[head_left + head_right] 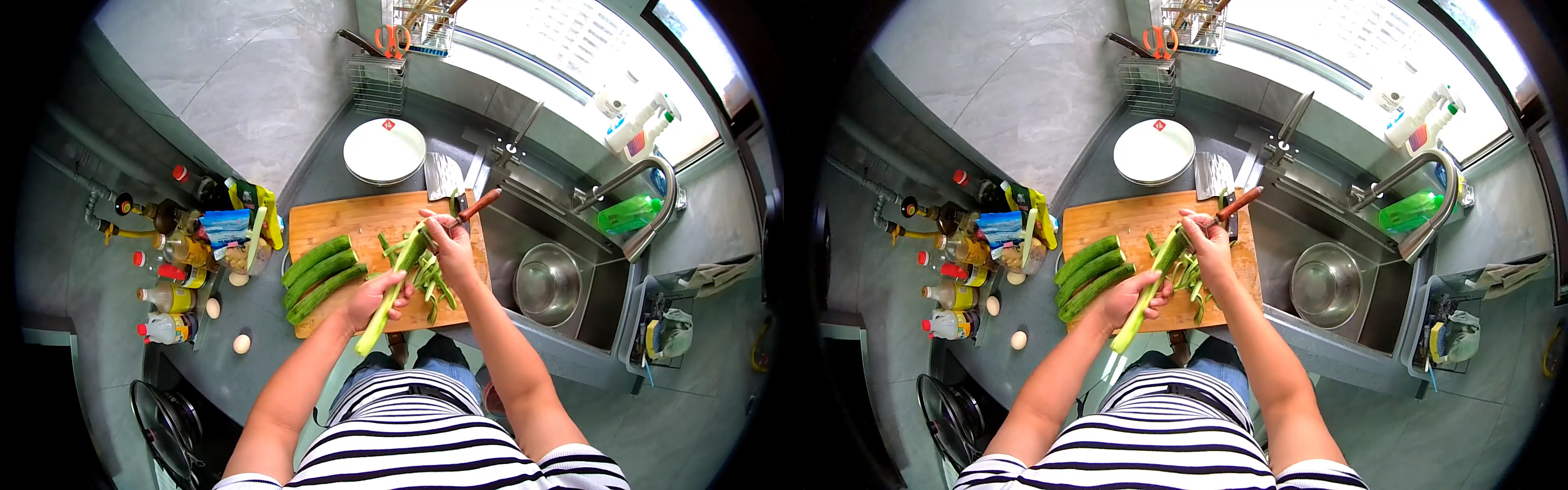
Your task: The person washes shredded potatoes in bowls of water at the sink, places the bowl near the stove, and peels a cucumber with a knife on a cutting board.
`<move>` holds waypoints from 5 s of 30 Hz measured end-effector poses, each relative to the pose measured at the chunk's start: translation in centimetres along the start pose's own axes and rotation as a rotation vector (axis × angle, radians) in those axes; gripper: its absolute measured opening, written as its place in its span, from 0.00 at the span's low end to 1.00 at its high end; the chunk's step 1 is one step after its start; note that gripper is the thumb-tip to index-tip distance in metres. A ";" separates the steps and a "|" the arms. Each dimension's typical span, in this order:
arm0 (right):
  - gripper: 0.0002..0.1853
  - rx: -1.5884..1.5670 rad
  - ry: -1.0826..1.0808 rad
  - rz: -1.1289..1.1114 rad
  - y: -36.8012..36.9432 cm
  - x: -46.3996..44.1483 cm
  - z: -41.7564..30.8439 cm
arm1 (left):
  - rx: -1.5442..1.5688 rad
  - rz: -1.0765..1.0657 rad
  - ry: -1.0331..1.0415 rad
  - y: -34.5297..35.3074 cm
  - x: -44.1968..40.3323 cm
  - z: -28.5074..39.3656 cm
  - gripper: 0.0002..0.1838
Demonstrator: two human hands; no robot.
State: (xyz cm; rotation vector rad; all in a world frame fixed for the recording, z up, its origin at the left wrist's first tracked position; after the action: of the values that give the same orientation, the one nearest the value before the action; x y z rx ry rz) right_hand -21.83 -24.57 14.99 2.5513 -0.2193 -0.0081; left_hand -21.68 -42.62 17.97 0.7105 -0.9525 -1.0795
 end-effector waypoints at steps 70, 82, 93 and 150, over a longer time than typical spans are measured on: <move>0.08 0.011 -0.044 0.160 -0.1 -0.8 -0.1 | -0.230 0.046 0.087 0.8 1.6 0.3 0.37; 0.05 0.456 -0.001 0.136 -2.7 -1.2 0.5 | -0.080 0.035 0.118 -1.0 2.1 0.6 0.28; 0.09 0.935 -0.168 -0.266 6.2 2.5 -1.0 | 0.118 -0.116 0.113 -0.5 0.9 1.0 0.24; 0.07 0.398 0.230 0.144 -2.4 0.7 2.2 | -0.777 0.387 -0.076 -1.2 0.7 0.1 0.32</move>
State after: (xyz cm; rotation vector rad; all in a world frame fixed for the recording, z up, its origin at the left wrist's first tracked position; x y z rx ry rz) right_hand -20.85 -23.85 11.87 2.8915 -0.3422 0.4204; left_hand -22.12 -43.68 17.21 -0.1501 -0.6164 -1.0218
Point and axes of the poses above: each hand's wrist, its own x-axis away from the middle knuckle, its own y-axis out of the palm, z = x × y, the point moved 2 cm from there along -x, towards the middle knuckle, and after that the axes turned 14 degrees about -z, right-handed, at the moved point
